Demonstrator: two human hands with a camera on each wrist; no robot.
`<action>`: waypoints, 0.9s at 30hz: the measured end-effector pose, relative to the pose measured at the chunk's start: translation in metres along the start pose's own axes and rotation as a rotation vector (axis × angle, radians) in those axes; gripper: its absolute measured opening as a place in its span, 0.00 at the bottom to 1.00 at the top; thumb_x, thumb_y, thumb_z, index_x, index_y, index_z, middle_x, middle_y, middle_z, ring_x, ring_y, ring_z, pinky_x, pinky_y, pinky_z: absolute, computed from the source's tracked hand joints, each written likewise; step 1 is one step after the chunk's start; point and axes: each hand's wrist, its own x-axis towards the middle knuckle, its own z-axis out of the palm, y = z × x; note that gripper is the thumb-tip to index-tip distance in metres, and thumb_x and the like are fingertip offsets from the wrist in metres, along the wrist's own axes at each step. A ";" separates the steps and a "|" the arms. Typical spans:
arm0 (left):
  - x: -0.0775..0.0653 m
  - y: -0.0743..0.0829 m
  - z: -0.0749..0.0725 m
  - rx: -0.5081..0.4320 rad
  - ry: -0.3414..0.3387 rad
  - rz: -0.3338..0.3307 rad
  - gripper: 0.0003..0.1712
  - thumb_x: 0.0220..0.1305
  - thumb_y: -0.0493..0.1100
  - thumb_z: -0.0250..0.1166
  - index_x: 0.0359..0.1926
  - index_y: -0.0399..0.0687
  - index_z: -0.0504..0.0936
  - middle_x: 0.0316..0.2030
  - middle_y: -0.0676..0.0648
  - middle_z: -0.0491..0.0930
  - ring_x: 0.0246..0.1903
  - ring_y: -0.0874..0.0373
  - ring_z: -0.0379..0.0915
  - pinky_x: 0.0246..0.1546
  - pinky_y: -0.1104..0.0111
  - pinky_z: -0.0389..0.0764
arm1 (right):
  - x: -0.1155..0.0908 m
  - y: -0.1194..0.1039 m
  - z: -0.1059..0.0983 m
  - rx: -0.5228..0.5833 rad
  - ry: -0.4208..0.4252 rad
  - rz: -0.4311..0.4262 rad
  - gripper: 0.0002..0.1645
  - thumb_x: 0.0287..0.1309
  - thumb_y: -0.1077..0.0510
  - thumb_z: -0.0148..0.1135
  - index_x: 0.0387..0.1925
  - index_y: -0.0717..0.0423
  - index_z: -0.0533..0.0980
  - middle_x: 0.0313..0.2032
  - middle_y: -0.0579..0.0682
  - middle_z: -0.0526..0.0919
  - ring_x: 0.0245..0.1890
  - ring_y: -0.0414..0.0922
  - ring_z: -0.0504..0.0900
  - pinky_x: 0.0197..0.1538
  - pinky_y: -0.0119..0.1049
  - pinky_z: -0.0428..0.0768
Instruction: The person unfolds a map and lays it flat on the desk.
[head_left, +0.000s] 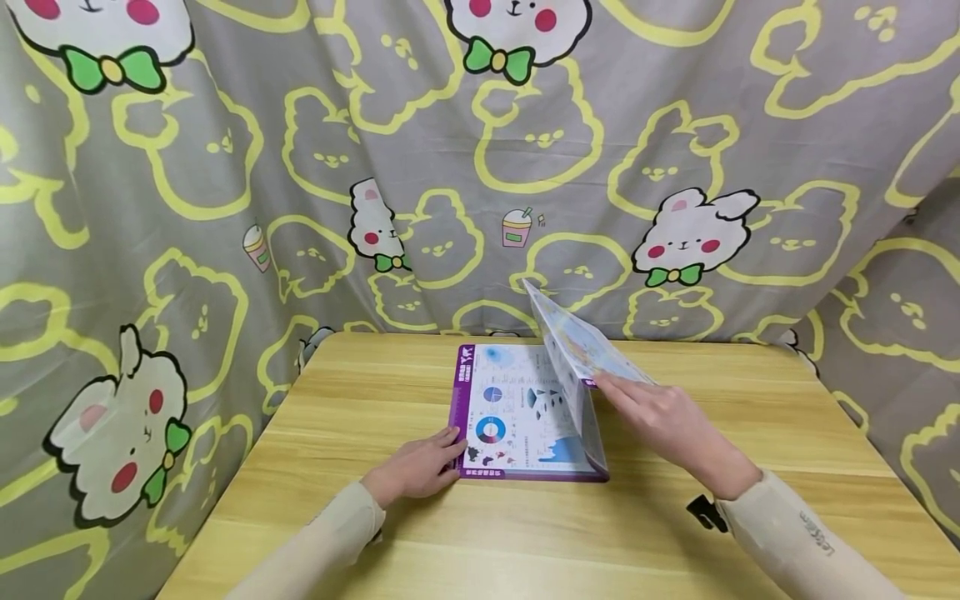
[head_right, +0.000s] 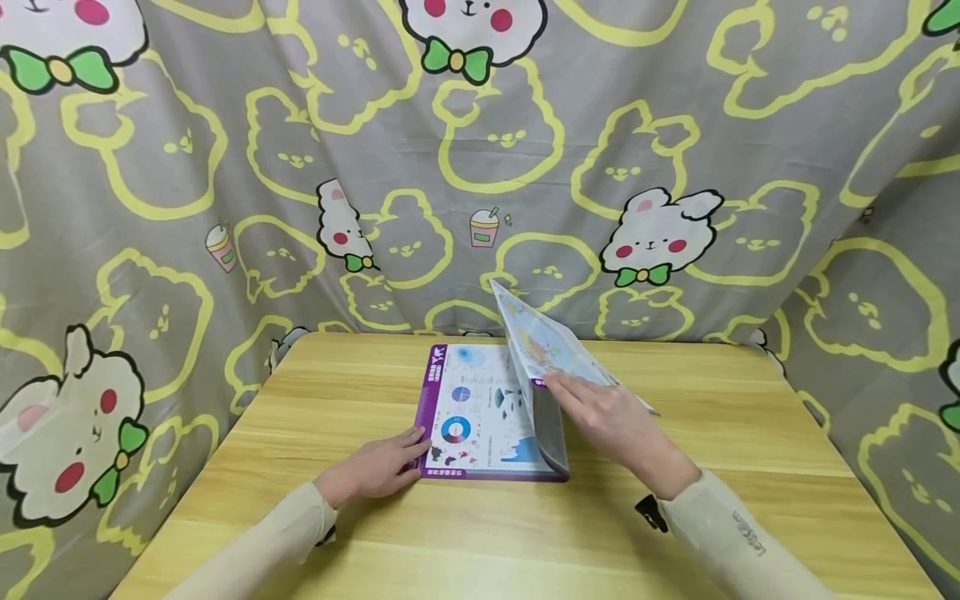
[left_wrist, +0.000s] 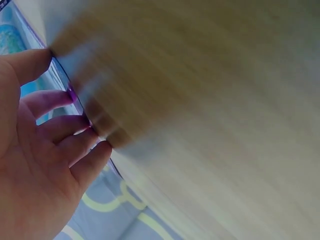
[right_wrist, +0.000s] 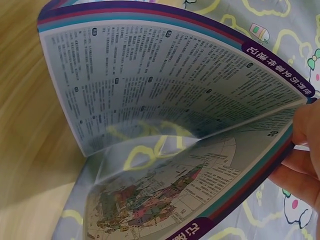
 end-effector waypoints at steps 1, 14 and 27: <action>-0.001 -0.001 0.000 -0.004 -0.001 -0.003 0.31 0.69 0.54 0.53 0.68 0.44 0.65 0.68 0.39 0.59 0.68 0.47 0.54 0.64 0.56 0.62 | 0.000 0.000 0.000 0.001 0.003 -0.002 0.26 0.75 0.56 0.33 0.51 0.66 0.76 0.43 0.60 0.84 0.34 0.56 0.85 0.23 0.46 0.82; -0.010 -0.012 0.000 -0.038 -0.016 -0.034 0.31 0.69 0.53 0.53 0.68 0.45 0.65 0.69 0.40 0.57 0.68 0.46 0.53 0.64 0.55 0.61 | -0.003 0.005 -0.012 0.000 0.045 -0.005 0.25 0.74 0.57 0.35 0.52 0.66 0.76 0.44 0.60 0.83 0.35 0.56 0.85 0.27 0.50 0.82; -0.018 -0.020 0.003 -0.050 -0.006 -0.058 0.31 0.69 0.52 0.54 0.68 0.44 0.65 0.69 0.39 0.58 0.67 0.46 0.53 0.64 0.54 0.61 | -0.011 0.007 -0.023 -0.023 0.035 0.012 0.25 0.75 0.57 0.35 0.51 0.66 0.77 0.44 0.60 0.83 0.35 0.56 0.85 0.27 0.51 0.82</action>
